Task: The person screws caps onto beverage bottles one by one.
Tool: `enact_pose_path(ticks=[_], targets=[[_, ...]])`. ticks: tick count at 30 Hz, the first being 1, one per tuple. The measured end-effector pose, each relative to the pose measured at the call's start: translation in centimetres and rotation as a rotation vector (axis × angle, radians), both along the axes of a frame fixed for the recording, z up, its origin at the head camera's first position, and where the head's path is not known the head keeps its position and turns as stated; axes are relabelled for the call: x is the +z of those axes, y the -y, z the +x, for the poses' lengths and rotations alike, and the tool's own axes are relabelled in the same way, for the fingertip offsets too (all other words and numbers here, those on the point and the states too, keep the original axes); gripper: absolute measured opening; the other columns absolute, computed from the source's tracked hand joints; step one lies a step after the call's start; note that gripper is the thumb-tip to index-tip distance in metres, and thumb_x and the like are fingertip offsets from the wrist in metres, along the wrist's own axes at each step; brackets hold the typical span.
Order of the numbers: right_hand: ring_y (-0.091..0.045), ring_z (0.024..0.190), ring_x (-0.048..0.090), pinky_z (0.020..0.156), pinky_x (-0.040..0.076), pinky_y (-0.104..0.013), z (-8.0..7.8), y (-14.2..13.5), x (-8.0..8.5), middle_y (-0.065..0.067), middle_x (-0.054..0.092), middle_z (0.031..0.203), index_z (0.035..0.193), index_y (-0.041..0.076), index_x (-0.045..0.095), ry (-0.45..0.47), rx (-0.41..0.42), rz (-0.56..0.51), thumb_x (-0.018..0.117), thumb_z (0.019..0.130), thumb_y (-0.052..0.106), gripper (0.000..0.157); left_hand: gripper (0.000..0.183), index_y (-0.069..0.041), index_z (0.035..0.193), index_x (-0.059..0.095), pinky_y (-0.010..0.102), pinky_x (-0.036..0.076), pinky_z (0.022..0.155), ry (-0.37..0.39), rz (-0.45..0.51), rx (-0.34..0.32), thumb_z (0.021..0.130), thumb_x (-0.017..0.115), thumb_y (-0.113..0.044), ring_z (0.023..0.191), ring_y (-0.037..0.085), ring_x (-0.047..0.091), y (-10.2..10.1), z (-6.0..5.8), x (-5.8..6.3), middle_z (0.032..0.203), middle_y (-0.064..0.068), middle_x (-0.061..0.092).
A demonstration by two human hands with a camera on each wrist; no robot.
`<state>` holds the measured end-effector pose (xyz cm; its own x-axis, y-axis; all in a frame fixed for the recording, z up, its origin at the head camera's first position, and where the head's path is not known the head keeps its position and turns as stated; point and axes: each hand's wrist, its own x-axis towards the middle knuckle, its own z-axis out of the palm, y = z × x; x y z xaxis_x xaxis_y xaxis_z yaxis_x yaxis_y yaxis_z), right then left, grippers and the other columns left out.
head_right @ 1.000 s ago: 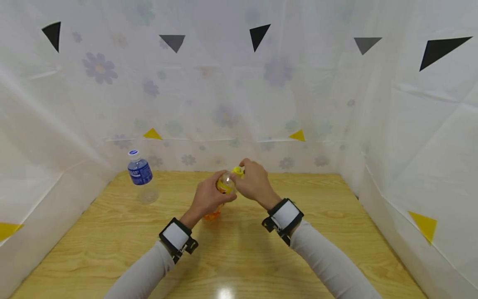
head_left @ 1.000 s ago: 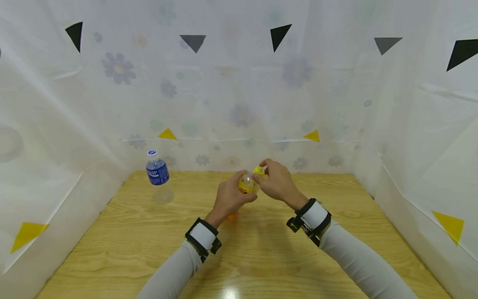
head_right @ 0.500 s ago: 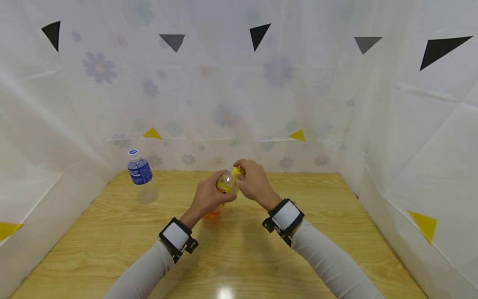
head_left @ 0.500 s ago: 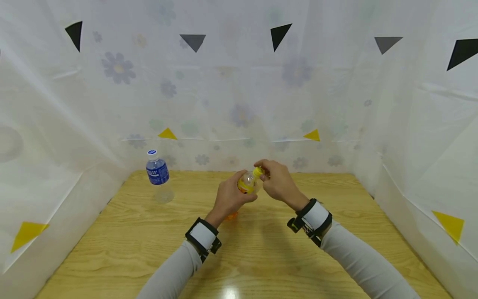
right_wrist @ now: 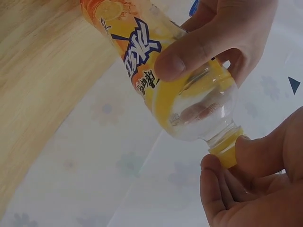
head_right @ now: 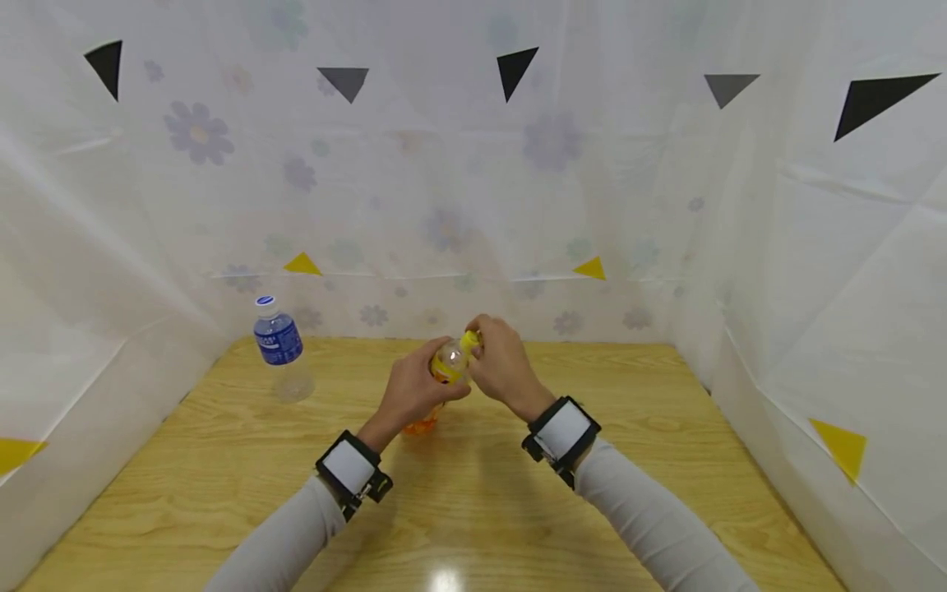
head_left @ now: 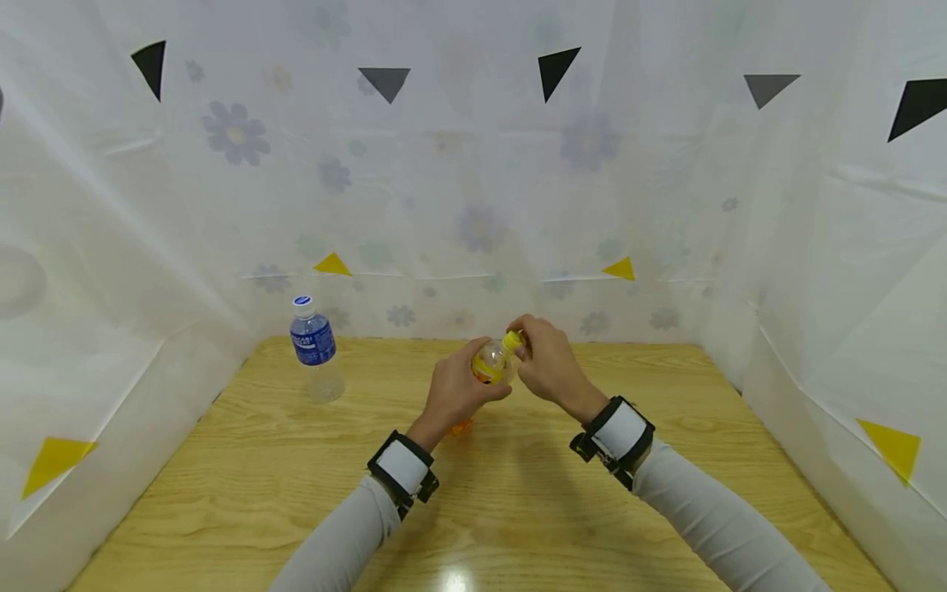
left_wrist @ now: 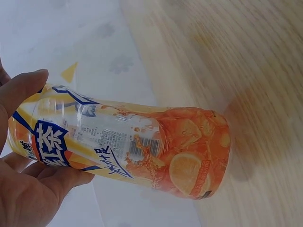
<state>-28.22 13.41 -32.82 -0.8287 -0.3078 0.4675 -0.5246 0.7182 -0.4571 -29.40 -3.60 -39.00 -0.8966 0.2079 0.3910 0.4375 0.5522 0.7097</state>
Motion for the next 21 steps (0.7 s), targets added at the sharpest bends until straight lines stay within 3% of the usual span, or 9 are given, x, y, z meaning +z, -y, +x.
enact_pose_path(ticks=[11,21], targets=[[-0.028,0.081,0.057,0.072,0.05,-0.043,-0.22,0.25,-0.56,-0.016,0.063,0.094,0.11,-0.003,0.062,-0.079,-0.026,-0.002,0.06,0.09,-0.008,0.021,0.071,-0.016,0.142,0.058,0.031,0.056,0.072,0.001,0.009,0.008,0.079,0.087,-0.032,0.09,0.018,0.069,-0.05,0.1,-0.03,0.113,0.005,0.073],[-0.027,0.077,0.056,0.068,0.047,-0.041,-0.4,0.51,-0.49,-0.015,0.061,0.087,0.104,-0.002,0.061,-0.088,-0.04,-0.009,0.062,0.087,-0.005,0.017,0.073,-0.015,0.142,0.058,0.03,0.055,0.07,-0.015,0.006,0.023,0.078,0.088,-0.031,0.087,0.018,0.068,-0.05,-0.12,-0.21,0.111,0.006,0.073]])
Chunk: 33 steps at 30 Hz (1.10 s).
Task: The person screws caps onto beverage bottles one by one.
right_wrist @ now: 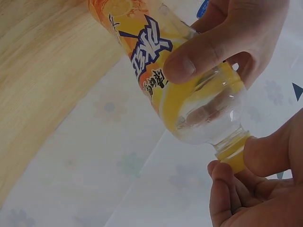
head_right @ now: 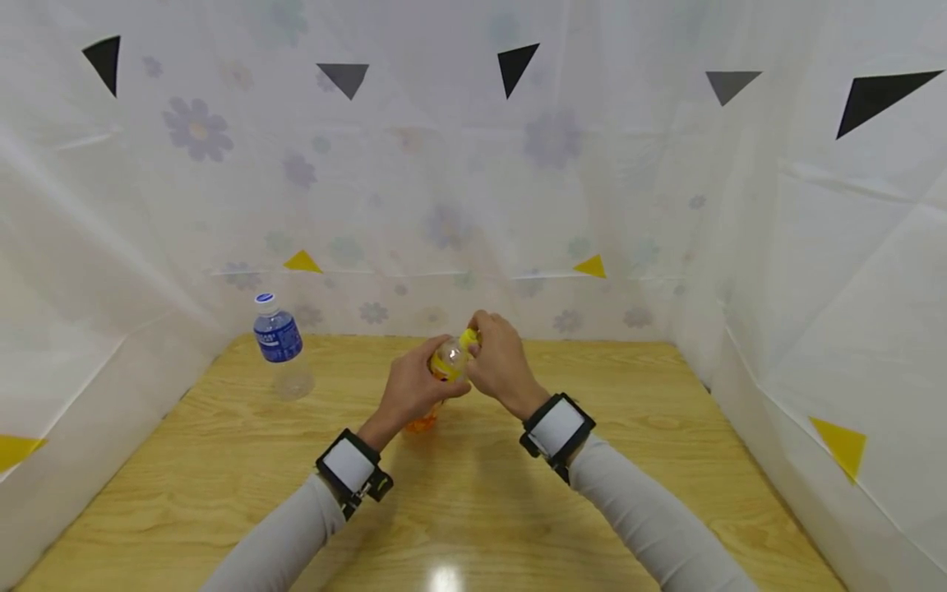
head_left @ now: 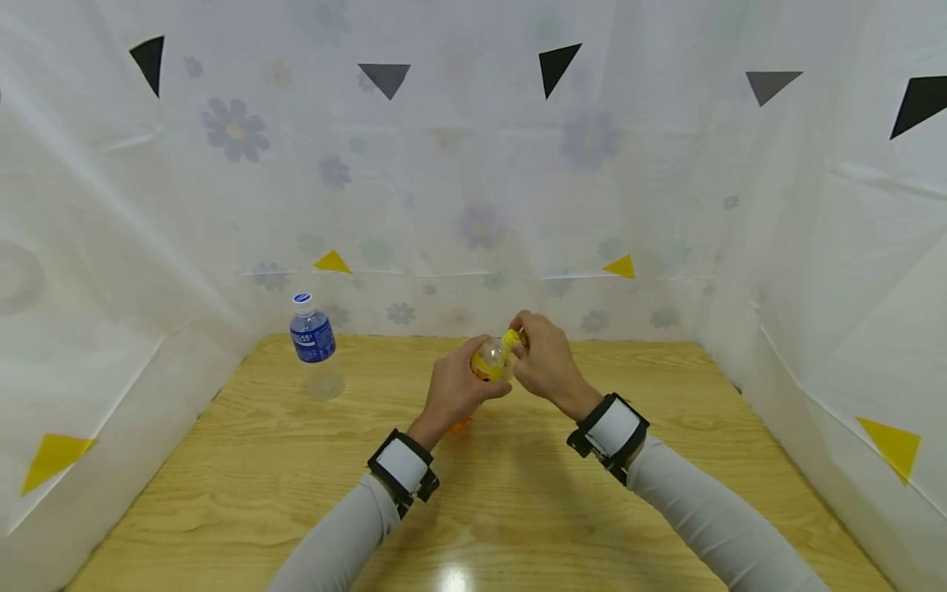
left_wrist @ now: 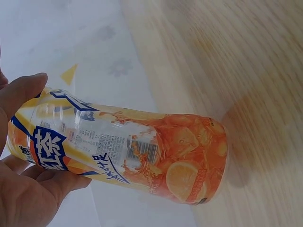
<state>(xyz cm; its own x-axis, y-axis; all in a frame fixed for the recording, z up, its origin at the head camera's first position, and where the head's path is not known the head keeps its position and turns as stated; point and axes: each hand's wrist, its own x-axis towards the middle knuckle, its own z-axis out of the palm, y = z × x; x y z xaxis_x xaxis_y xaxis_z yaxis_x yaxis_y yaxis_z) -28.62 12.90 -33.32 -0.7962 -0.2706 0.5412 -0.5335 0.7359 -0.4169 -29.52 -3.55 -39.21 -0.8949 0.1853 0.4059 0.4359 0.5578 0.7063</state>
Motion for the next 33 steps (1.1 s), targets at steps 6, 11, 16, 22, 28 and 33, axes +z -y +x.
enact_pose_path(ticks=[6,11,16,22,28,33], targets=[[-0.027,0.075,0.057,0.065,0.048,-0.039,-0.01,-0.06,0.07,-0.015,0.061,0.087,0.1,-0.002,0.061,0.024,-0.008,-0.015,0.064,0.088,-0.001,0.012,0.071,-0.015,0.14,0.059,0.029,0.054,0.068,-0.008,0.005,0.006,0.077,0.088,-0.029,0.084,0.017,0.067,-0.14,-0.13,-0.15,0.108,0.006,0.073],[-0.024,0.072,0.056,0.062,0.047,-0.035,-0.07,-0.1,-0.05,-0.013,0.06,0.084,0.096,0.0,0.06,0.032,-0.008,-0.045,0.065,0.089,0.002,0.009,0.069,-0.016,0.138,0.061,0.029,0.054,0.066,-0.011,0.01,0.002,0.077,0.088,-0.028,0.082,0.016,0.067,-0.18,-0.02,-0.06,0.105,0.005,0.073],[-0.023,0.067,0.052,0.06,0.044,-0.034,-0.15,-0.08,-0.13,-0.012,0.057,0.079,0.088,0.002,0.056,0.031,-0.01,-0.064,0.064,0.09,0.006,0.009,0.068,-0.016,0.138,0.061,0.026,0.052,0.062,-0.022,0.007,-0.006,0.077,0.087,-0.031,0.077,0.013,0.065,-0.15,0.06,-0.02,0.102,0.004,0.073],[-0.022,0.062,0.047,0.057,0.039,-0.033,-0.15,-0.12,-0.1,-0.009,0.053,0.072,0.08,0.004,0.054,0.009,-0.015,-0.068,0.064,0.089,0.007,0.014,0.067,-0.016,0.137,0.061,0.026,0.052,0.063,-0.028,0.01,-0.009,0.078,0.087,-0.031,0.078,0.014,0.066,-0.28,0.1,-0.06,0.102,0.004,0.073],[-0.021,0.061,0.048,0.057,0.041,-0.033,-0.14,-0.19,-0.18,-0.009,0.054,0.073,0.081,0.004,0.055,0.015,-0.01,-0.07,0.065,0.091,0.008,0.014,0.066,-0.016,0.137,0.061,0.027,0.053,0.064,-0.036,0.007,-0.005,0.078,0.087,-0.029,0.079,0.015,0.066,-0.34,0.14,-0.06,0.102,0.004,0.073],[-0.02,0.061,0.051,0.055,0.043,-0.032,-0.01,-0.22,-0.32,-0.01,0.058,0.077,0.088,0.002,0.058,0.057,0.001,-0.088,0.063,0.094,0.01,0.011,0.066,-0.016,0.137,0.061,0.028,0.053,0.064,-0.026,0.009,-0.007,0.078,0.087,-0.027,0.08,0.016,0.067,-0.27,0.2,-0.05,0.103,0.005,0.073]])
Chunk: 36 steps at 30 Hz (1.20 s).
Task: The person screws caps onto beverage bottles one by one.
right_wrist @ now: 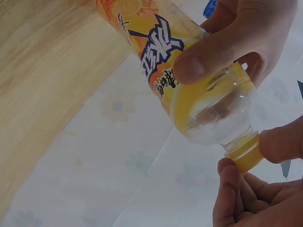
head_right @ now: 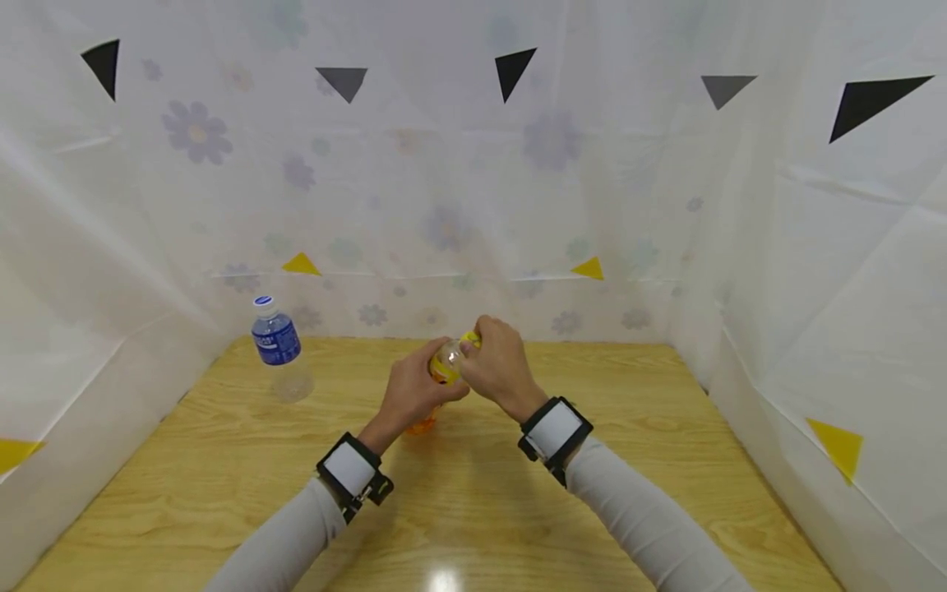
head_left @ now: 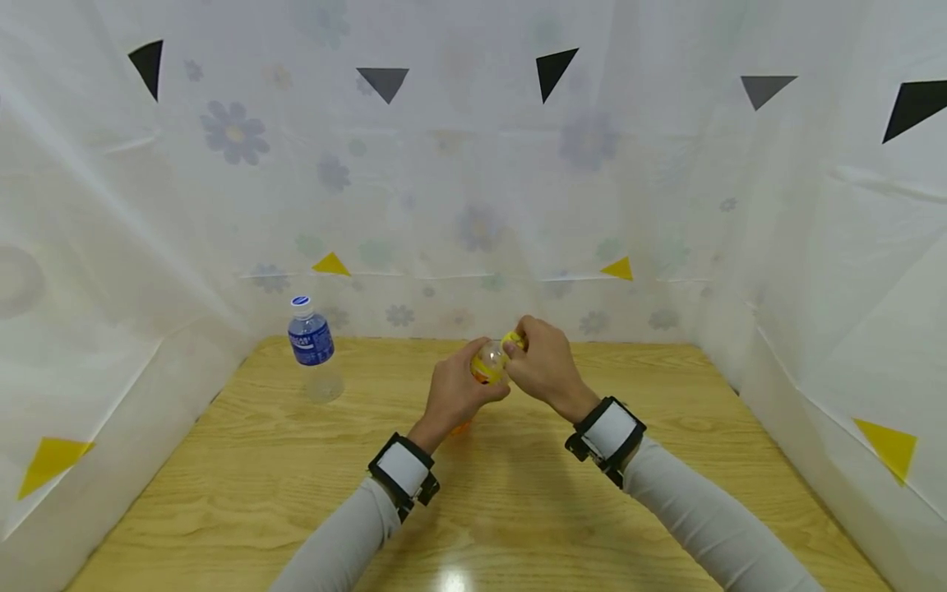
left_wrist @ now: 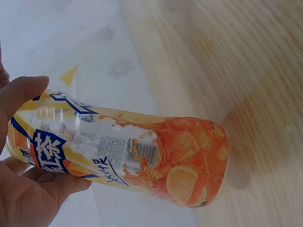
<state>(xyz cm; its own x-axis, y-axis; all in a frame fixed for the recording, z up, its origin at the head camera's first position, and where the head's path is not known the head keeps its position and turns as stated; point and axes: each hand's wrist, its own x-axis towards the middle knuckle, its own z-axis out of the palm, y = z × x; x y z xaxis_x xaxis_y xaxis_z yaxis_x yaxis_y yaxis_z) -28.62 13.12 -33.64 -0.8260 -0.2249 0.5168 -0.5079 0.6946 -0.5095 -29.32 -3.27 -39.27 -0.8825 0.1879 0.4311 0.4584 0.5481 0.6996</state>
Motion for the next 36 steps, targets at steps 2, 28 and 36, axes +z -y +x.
enact_pose_path(ticks=[2,28,36], targets=[[-0.02,0.062,0.052,0.055,0.044,-0.032,0.0,0.0,0.0,-0.01,0.059,0.079,0.092,0.002,0.059,0.021,0.002,-0.003,0.062,0.096,0.012,0.012,0.065,-0.016,0.137,0.061,0.027,0.053,0.065,0.002,-0.001,-0.002,0.078,0.086,-0.027,0.081,0.015,0.067,0.0,0.0,0.0,0.103,0.005,0.073],[-0.036,0.097,0.067,0.081,0.057,-0.049,0.9,-0.2,1.0,-0.019,0.072,0.109,0.123,0.0,0.068,0.008,0.033,0.149,0.062,0.093,-0.002,0.031,0.071,-0.015,0.143,0.057,0.028,0.054,0.067,0.019,-0.013,-0.006,0.079,0.086,-0.028,0.086,0.018,0.069,0.0,0.0,0.0,0.11,0.007,0.073],[-0.027,0.078,0.062,0.07,0.053,-0.042,0.5,-0.4,0.5,-0.017,0.069,0.095,0.109,-0.003,0.068,-0.058,0.042,0.094,0.067,0.088,-0.006,0.021,0.071,-0.016,0.143,0.057,0.029,0.055,0.068,0.014,-0.01,-0.016,0.079,0.086,-0.026,0.087,0.018,0.069,0.1,0.0,-0.1,0.111,0.007,0.073]])
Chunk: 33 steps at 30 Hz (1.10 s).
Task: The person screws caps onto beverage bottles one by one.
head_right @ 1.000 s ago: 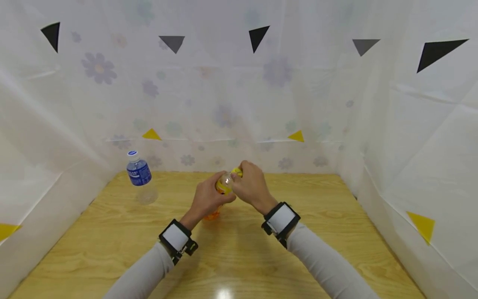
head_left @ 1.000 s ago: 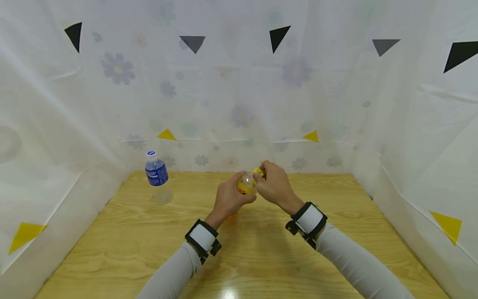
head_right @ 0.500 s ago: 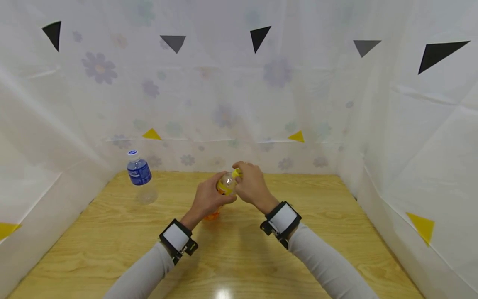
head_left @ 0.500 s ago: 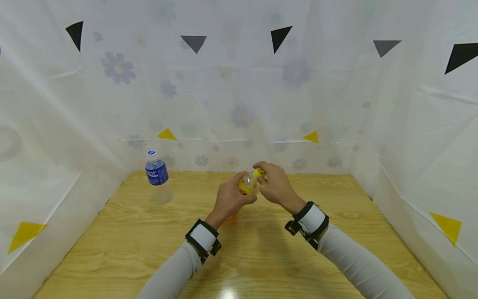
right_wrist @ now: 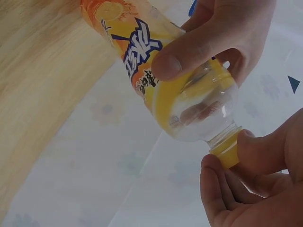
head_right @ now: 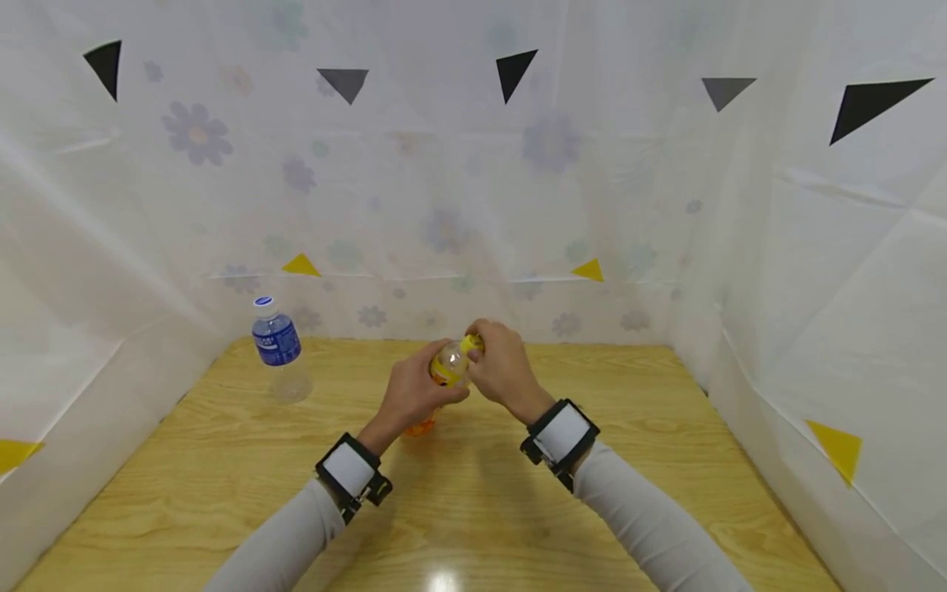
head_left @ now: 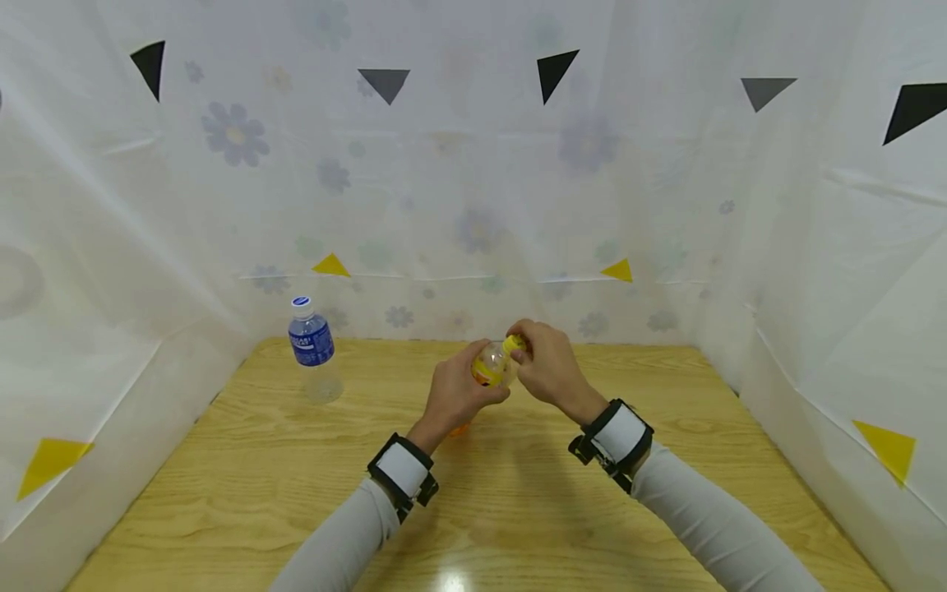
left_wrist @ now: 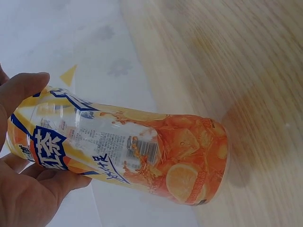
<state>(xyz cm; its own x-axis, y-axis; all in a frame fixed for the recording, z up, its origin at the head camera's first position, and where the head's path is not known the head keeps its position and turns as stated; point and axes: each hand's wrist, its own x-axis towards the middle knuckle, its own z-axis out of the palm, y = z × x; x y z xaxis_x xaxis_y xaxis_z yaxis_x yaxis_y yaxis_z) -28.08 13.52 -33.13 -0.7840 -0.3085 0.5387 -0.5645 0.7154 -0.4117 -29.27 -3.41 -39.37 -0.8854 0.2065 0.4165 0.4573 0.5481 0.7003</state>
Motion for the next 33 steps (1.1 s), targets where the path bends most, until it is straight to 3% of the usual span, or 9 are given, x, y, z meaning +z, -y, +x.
enact_pose_path(ticks=[10,23,33], targets=[[-0.027,0.077,0.06,0.069,0.053,-0.042,-0.17,0.11,-0.27,-0.017,0.067,0.092,0.105,-0.004,0.067,-0.041,-0.006,-0.024,0.069,0.088,-0.005,0.017,0.071,-0.018,0.142,0.058,0.029,0.055,0.069,-0.002,-0.007,0.007,0.078,0.088,-0.026,0.088,0.018,0.069,0.02,-0.21,-0.04,0.111,0.006,0.073],[-0.029,0.077,0.061,0.069,0.052,-0.043,-0.36,0.34,-0.18,-0.016,0.065,0.087,0.099,-0.003,0.065,-0.023,-0.043,-0.035,0.07,0.087,-0.003,0.012,0.069,-0.016,0.138,0.06,0.029,0.054,0.068,-0.014,0.024,0.005,0.076,0.089,-0.026,0.085,0.017,0.069,-0.18,-0.25,-0.18,0.107,0.005,0.074],[-0.024,0.068,0.058,0.06,0.049,-0.036,-0.79,0.32,-0.81,-0.014,0.063,0.082,0.09,-0.002,0.062,-0.017,-0.06,-0.066,0.069,0.09,0.006,0.011,0.068,-0.017,0.138,0.06,0.028,0.054,0.067,-0.01,0.008,0.012,0.077,0.088,-0.028,0.084,0.017,0.068,-0.29,-0.06,-0.15,0.106,0.004,0.073]])
